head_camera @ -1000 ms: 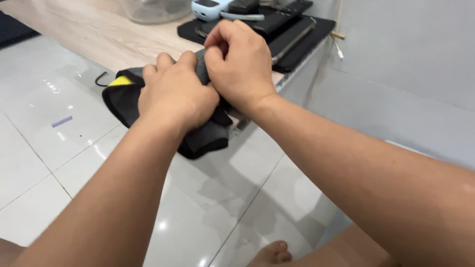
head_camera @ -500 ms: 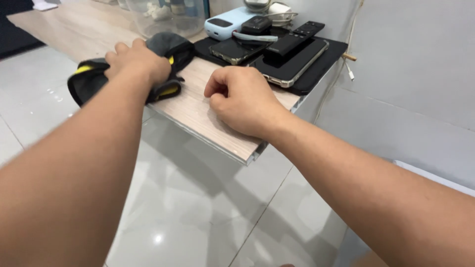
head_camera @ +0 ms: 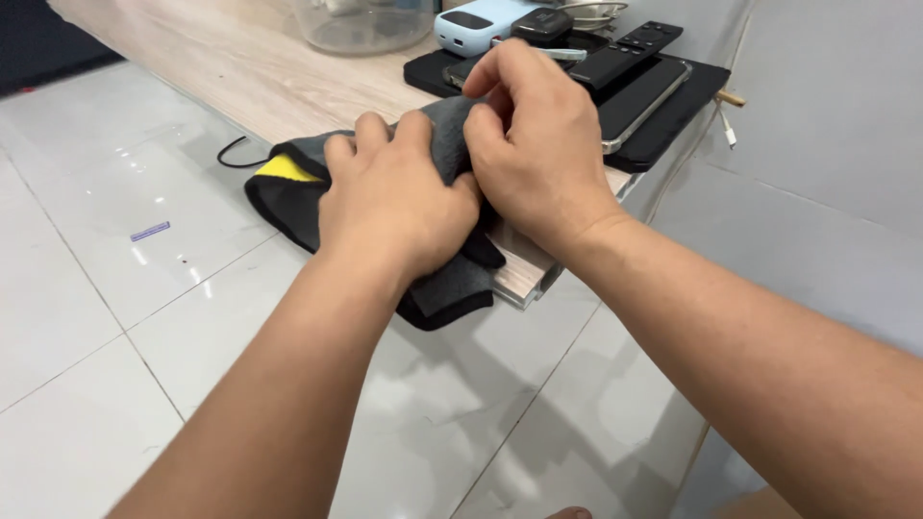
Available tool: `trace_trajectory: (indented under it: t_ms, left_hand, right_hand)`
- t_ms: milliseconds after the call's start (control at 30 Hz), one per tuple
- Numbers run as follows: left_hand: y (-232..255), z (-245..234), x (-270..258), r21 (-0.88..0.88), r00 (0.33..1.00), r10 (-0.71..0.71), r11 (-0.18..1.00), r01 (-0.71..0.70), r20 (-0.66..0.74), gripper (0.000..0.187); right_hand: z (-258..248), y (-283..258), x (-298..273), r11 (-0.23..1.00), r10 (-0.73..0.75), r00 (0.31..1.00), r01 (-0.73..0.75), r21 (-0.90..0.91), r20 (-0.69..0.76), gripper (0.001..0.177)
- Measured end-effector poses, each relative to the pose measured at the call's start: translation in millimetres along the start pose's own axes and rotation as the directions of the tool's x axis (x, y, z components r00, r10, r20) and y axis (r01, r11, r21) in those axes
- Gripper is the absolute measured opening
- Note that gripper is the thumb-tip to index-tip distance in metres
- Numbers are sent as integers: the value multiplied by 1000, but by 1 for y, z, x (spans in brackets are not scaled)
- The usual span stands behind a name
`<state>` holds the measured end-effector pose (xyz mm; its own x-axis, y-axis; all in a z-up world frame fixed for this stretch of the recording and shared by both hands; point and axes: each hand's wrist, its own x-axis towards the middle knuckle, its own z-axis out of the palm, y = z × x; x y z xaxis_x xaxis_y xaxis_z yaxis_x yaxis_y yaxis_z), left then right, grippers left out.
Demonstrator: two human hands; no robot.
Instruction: Organizing electrical cables on a wall and packing a protective fabric sleeve.
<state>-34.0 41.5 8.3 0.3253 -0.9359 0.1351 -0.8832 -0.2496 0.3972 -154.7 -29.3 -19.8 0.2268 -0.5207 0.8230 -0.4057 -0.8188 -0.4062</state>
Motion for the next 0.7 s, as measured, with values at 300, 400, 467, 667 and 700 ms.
trace_trajectory:
  t_ms: [300,400,467,667,700]
  left_hand:
    - [-38,-3,72,40,998,-37,998,38,-43,73]
    - [-51,-7,93,33,991,-116,992,118,-62,73]
    - [-54,-7,104,9,984,-160,987,161,-74,72]
    - [-56,-1,92,11,978,-182,983,184,-107,70]
    - [-54,0,88,23,980,-159,986,162,-121,70]
  right_hand:
    - [5,0,1,995,-4,945,36,-91,327,14]
    - [6,-5,2,993,69,921,-26,-117,384,14]
    - [4,-6,3,990,91,920,-43,-134,382,14]
    - [6,-2,1,997,37,934,-9,-82,355,12]
    - [4,-4,1,996,75,929,-54,-67,363,12]
